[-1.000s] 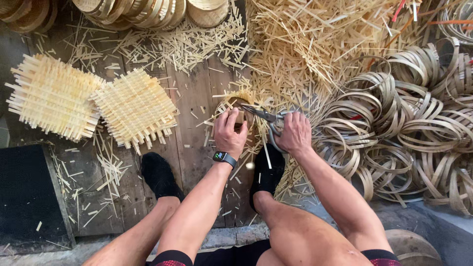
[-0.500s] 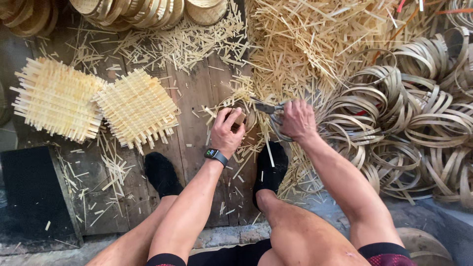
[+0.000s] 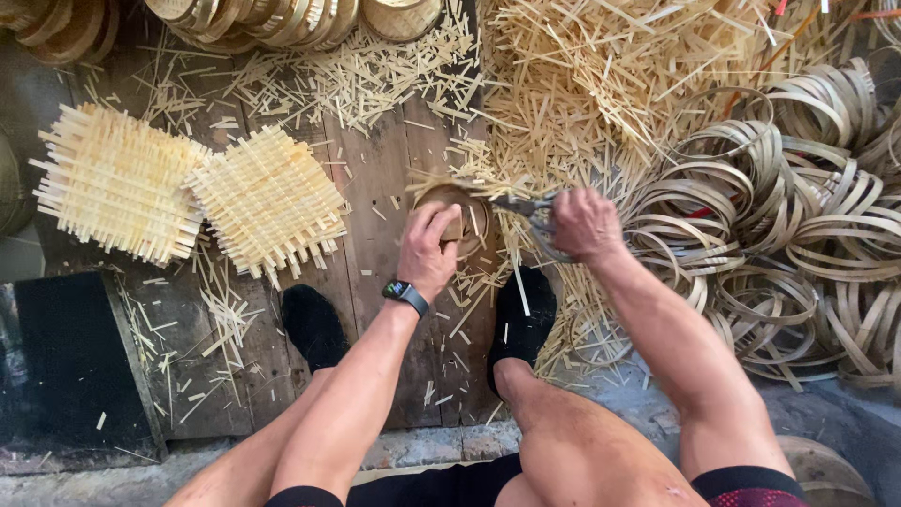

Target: The person constructs a bamboo steamer basket by assembling a woven base with a circular frame and trimming excess strips using shears.

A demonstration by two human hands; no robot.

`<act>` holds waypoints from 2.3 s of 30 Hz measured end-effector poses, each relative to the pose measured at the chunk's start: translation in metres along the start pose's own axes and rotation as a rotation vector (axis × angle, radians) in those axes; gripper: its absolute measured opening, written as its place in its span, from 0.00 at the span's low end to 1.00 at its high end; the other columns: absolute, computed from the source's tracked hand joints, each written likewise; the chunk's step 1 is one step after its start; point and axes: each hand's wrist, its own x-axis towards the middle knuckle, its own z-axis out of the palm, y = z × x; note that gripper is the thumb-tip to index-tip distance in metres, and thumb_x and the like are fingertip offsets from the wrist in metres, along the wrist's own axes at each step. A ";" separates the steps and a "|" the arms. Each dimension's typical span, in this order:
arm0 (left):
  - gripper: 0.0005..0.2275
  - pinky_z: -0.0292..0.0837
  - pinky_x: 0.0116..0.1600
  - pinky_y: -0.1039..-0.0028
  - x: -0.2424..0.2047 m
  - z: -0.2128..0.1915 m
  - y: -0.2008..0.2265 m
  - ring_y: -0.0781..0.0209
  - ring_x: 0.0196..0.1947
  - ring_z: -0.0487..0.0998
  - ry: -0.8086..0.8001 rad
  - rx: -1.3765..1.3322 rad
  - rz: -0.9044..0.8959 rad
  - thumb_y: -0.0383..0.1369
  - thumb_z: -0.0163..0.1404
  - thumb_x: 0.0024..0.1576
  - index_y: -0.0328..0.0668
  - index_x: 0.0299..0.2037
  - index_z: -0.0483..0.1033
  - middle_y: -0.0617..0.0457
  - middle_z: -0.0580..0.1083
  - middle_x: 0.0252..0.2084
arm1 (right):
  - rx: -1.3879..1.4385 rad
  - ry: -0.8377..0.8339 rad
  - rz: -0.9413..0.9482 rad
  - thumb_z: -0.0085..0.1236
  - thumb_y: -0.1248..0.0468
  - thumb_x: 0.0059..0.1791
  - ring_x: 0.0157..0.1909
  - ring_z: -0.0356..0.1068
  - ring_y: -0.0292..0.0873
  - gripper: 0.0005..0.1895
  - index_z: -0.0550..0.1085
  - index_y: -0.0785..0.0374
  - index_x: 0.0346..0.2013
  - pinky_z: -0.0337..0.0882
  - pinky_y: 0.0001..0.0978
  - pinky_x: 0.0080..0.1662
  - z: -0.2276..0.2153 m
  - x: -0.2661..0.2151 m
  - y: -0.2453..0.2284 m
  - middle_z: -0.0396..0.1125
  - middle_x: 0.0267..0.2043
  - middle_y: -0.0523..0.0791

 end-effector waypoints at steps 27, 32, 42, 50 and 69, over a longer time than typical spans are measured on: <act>0.23 0.69 0.67 0.62 -0.004 0.000 -0.015 0.46 0.61 0.72 -0.065 0.078 0.010 0.19 0.59 0.47 0.42 0.55 0.76 0.47 0.75 0.58 | 0.018 -0.171 0.074 0.45 0.38 0.57 0.51 0.73 0.51 0.35 0.72 0.70 0.53 0.77 0.46 0.53 -0.024 -0.006 0.009 0.70 0.49 0.56; 0.24 0.69 0.69 0.63 0.006 -0.008 -0.010 0.48 0.63 0.73 -0.168 0.071 0.095 0.15 0.53 0.47 0.44 0.54 0.77 0.50 0.75 0.58 | -0.037 0.113 -0.087 0.54 0.39 0.49 0.47 0.68 0.53 0.36 0.70 0.74 0.47 0.73 0.48 0.50 -0.041 -0.010 -0.003 0.67 0.43 0.58; 0.28 0.70 0.59 0.57 -0.008 0.018 0.024 0.40 0.54 0.73 0.064 0.109 -0.139 0.26 0.65 0.46 0.39 0.59 0.71 0.38 0.73 0.52 | -0.031 0.106 -0.073 0.52 0.52 0.51 0.48 0.71 0.48 0.19 0.73 0.66 0.44 0.75 0.44 0.50 -0.015 -0.007 0.009 0.69 0.45 0.53; 0.28 0.68 0.66 0.57 -0.010 0.021 0.006 0.41 0.59 0.72 -0.005 0.083 -0.001 0.21 0.61 0.47 0.39 0.59 0.68 0.42 0.74 0.56 | 0.014 0.100 -0.077 0.51 0.45 0.49 0.42 0.72 0.50 0.27 0.74 0.69 0.43 0.75 0.43 0.45 -0.013 0.004 -0.008 0.69 0.41 0.55; 0.27 0.71 0.57 0.56 -0.017 0.025 0.019 0.37 0.52 0.72 0.010 0.115 -0.013 0.25 0.62 0.46 0.52 0.59 0.75 0.38 0.70 0.51 | -0.009 -0.034 -0.049 0.51 0.49 0.54 0.51 0.71 0.49 0.25 0.71 0.67 0.55 0.75 0.45 0.50 -0.007 0.008 0.030 0.70 0.50 0.55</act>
